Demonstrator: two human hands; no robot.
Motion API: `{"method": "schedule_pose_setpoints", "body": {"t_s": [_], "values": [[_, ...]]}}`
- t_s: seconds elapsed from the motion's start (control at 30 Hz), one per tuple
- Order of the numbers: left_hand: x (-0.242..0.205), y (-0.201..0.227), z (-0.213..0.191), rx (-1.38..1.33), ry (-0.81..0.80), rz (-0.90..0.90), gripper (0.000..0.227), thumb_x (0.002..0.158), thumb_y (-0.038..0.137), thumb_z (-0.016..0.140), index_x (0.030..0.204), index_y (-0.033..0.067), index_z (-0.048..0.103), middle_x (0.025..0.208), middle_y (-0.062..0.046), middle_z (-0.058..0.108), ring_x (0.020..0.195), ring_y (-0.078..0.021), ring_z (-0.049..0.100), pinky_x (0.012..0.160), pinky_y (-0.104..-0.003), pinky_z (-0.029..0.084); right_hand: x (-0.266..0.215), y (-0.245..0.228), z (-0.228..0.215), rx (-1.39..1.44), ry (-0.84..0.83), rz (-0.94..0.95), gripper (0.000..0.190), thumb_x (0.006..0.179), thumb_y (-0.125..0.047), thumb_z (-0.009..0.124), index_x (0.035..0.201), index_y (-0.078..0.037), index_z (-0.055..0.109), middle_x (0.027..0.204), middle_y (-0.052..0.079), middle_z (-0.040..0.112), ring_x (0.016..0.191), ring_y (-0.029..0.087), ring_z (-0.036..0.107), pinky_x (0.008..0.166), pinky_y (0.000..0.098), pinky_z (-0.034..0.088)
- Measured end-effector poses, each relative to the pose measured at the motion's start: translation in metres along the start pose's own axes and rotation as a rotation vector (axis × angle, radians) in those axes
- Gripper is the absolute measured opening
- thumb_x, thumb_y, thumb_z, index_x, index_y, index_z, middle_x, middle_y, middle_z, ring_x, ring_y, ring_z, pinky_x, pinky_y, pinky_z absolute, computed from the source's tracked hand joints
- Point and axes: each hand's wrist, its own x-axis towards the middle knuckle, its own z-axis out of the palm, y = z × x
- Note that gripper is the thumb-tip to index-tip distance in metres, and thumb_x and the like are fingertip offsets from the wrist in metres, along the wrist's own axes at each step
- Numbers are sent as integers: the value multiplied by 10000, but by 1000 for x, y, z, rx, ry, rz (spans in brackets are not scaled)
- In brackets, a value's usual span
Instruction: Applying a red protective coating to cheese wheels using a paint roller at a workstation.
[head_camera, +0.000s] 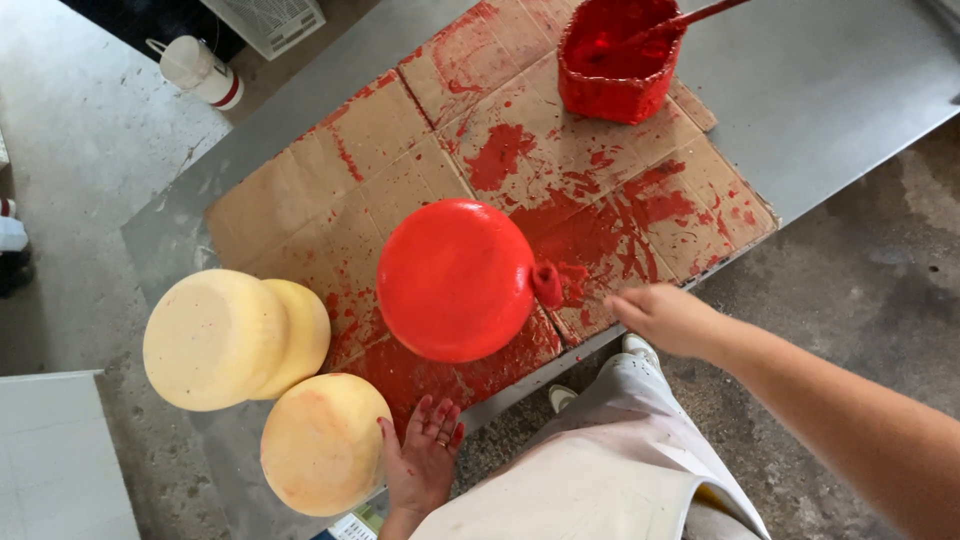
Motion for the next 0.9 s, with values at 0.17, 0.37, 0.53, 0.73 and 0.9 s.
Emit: {"method": "schedule_pose_setpoints", "body": {"t_s": [0.17, 0.37, 0.53, 0.73, 0.9], "values": [[-4, -4, 12, 23, 68, 13, 829, 950, 786, 334, 1371, 112, 569, 1332, -199, 618, 1234, -351, 565, 1084, -462, 415, 28, -20, 0, 203, 106, 35, 538, 1048, -495, 371, 1331, -106, 610, 1328, 110, 640, 1200, 278, 605, 1049, 431, 462], [-14, -3, 31, 27, 104, 83, 840, 972, 792, 327, 1353, 86, 575, 1302, -214, 629, 1229, -363, 584, 1071, -465, 436, 21, 30, 75, 68, 208, -164, 415, 1066, -452, 373, 963, -151, 640, 813, 58, 712, 732, 290, 694, 672, 440, 556], [-7, -16, 42, 4, 144, 84, 824, 952, 798, 368, 1307, 89, 593, 1282, -211, 650, 1239, -355, 597, 1067, -471, 435, 55, 9, 41, 62, 247, -181, 428, 1070, -457, 371, 901, -126, 583, 745, 155, 707, 656, 387, 672, 636, 532, 495], [-16, -29, 80, -12, 196, 72, 819, 924, 790, 379, 1346, 113, 565, 1326, -187, 630, 1239, -344, 573, 1084, -465, 417, 68, 7, 13, 72, 163, -277, 438, 1087, -443, 364, 913, -110, 587, 767, 124, 702, 678, 361, 655, 614, 511, 456], [-9, -42, 73, -66, 205, 116, 836, 894, 815, 420, 1320, 111, 571, 1257, -165, 631, 1193, -356, 581, 1074, -471, 429, 49, 60, 55, 9, 151, -461, 361, 1050, -450, 428, 880, -165, 572, 701, 104, 685, 650, 386, 666, 584, 508, 487]]}}
